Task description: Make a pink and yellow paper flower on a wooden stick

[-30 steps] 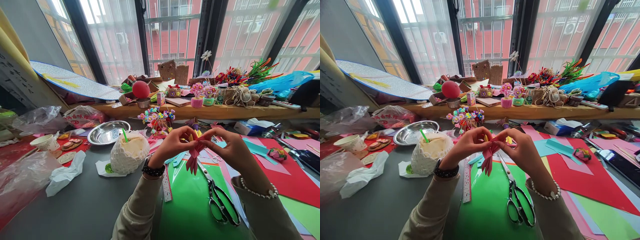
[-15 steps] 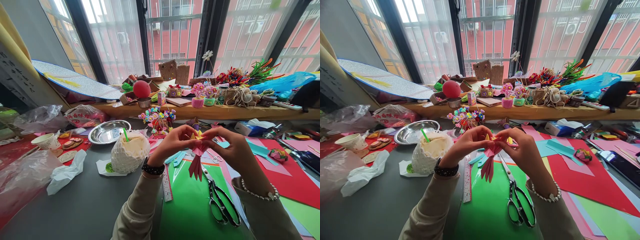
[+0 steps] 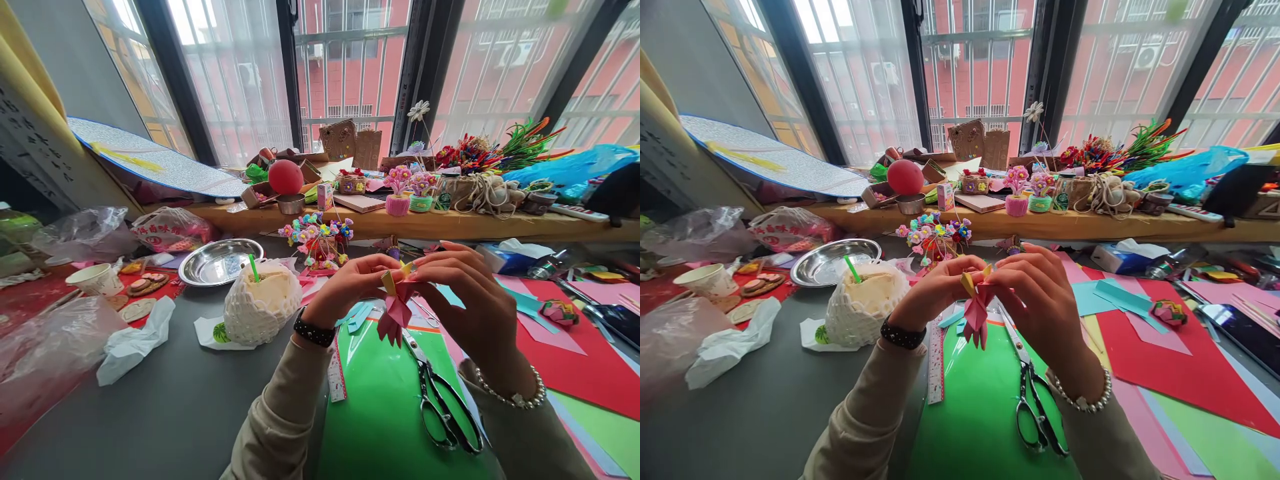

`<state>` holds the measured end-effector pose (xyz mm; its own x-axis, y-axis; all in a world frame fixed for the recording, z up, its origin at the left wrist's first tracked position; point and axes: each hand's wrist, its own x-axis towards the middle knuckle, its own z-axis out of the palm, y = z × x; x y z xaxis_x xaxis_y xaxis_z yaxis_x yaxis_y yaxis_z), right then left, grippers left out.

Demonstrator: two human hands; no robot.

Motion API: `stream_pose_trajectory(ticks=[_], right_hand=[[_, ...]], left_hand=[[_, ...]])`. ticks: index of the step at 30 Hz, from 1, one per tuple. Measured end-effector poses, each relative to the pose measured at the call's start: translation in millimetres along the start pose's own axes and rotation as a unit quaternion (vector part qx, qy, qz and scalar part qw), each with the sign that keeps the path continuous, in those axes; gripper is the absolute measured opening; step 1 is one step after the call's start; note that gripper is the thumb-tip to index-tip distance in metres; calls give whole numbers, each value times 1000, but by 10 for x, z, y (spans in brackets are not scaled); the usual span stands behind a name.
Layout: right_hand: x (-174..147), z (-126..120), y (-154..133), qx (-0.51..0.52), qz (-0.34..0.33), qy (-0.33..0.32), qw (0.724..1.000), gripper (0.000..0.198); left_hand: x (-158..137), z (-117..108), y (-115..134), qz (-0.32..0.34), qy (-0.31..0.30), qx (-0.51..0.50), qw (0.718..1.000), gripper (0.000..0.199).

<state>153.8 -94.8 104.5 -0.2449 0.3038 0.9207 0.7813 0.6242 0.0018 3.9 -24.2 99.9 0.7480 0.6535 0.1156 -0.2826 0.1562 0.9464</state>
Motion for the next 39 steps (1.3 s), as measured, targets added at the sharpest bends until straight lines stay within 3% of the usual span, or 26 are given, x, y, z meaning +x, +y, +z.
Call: stream_pose_trajectory(ticks=[6,12,16,21,26,30,35,39], right_hand=[[-22,42,-48,-53,-31,29,998,13],[23,-30,-7,11,11,-77,997,15],[23,-57,11,17,22,-104,994,13],[12,-48,2,-28,12,-84,996,7],[-12,4,-39,-117,-39,-48,991,12],[-46,58,-67,-157,-64,-17,985,16],[-34,70,-43,-134,-49,-23,989,13],[-20,81,19,-81,-36,-40,995,11]], left_hand=[[-10,-11,10,3,-31,-43,999,22],[-6,-29,2,6,-10,-13,1000,22],[10,-32,-26,-1,14,-2,1000,24],[46,-47,-64,-8,37,-9,999,26],[74,-44,-78,-8,62,-32,998,26],[53,-72,-60,-12,47,-40,998,27],[18,-125,-42,-33,17,-59,998,33],[36,-111,-49,-29,26,-78,996,32]])
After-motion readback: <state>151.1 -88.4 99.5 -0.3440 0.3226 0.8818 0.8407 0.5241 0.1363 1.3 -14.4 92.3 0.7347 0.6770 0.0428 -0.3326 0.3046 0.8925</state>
